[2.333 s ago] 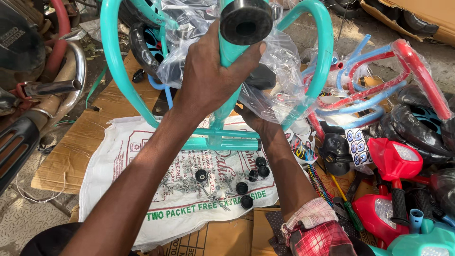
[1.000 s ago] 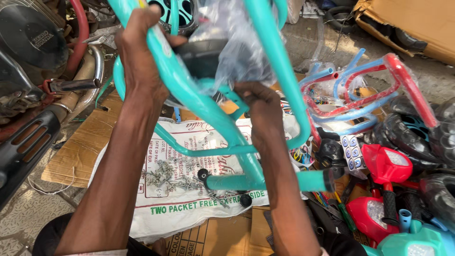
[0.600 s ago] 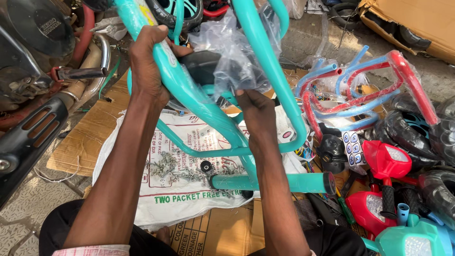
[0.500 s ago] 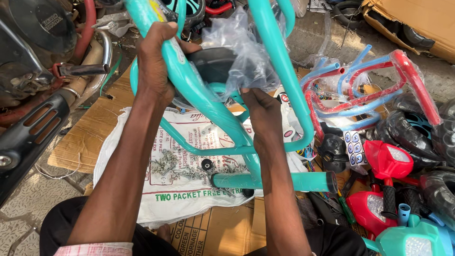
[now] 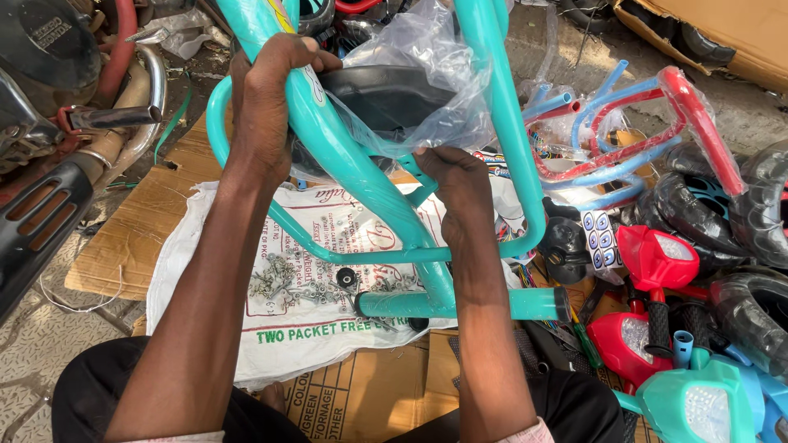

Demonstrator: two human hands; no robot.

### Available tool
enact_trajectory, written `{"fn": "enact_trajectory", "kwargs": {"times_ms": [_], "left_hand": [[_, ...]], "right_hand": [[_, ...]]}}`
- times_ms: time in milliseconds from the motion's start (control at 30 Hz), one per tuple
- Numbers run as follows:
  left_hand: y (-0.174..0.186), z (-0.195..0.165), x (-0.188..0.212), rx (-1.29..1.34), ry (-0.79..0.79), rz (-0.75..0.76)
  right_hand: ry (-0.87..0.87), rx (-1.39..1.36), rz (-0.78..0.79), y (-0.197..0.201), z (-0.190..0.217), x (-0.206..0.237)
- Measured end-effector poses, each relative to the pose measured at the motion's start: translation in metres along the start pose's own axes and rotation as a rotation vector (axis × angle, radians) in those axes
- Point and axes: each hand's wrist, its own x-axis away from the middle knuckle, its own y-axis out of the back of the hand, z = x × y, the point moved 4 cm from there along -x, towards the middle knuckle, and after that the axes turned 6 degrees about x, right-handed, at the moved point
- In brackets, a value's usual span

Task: The person sits on the ground assembling a children's tricycle, aligning the teal metal frame and fitting the plastic-wrapped seat and handlebar parts together. They pick up bolts from a printed sack, insert them into the frame holes, and use a hammer to tap parts into place.

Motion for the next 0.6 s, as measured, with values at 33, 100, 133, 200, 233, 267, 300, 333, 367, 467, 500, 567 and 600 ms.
{"fn": "enact_trajectory", "kwargs": {"times_ms": [33,100,133,200,233,267,300,333,367,467,500,567,600], "left_hand": [[0.000,0.000,0.000,-0.011,0.016,-0.009],[0.000,0.000,0.000,-0.014,0.039,0.020],[0.000,-0.001,0.000,-0.016,0.048,0.033],[0.000,-0.001,0.000,0.028,0.063,0.053],[-0.001,-0.001,0.000,0.050,0.074,0.063],[-0.001,0.000,0.000,0.067,0.081,0.073],[-0.002,0.000,0.001,0.086,0.090,0.085],[-0.003,0.001,0.001,0.104,0.097,0.097],[-0.004,0.001,0.002,0.098,0.092,0.099],[-0.008,0.000,0.004,0.074,0.083,0.106],[-0.009,-0.001,0.006,0.061,0.088,0.105],[-0.013,-0.002,0.009,0.039,0.109,0.110],[-0.014,-0.004,0.011,0.028,0.123,0.112]], "right_hand": [[-0.019,-0.003,0.002,0.000,0.001,-0.002],[-0.048,-0.012,0.005,-0.001,0.003,-0.005],[-0.057,-0.022,0.008,-0.003,0.004,-0.006],[-0.066,-0.036,0.018,-0.005,0.006,-0.006],[-0.067,-0.040,0.021,-0.005,0.007,-0.005],[-0.072,-0.043,0.021,-0.005,0.007,-0.004],[-0.081,-0.044,0.022,-0.003,0.007,-0.003],[-0.089,-0.044,0.023,-0.001,0.007,-0.002],[-0.094,-0.047,0.024,0.001,0.007,-0.002],[-0.249,0.076,-0.093,0.016,-0.001,0.000],[-0.245,0.054,-0.069,0.018,-0.002,-0.001],[-0.236,0.009,-0.028,0.022,-0.004,-0.001],[-0.241,0.013,-0.042,0.025,-0.005,-0.001]]}}
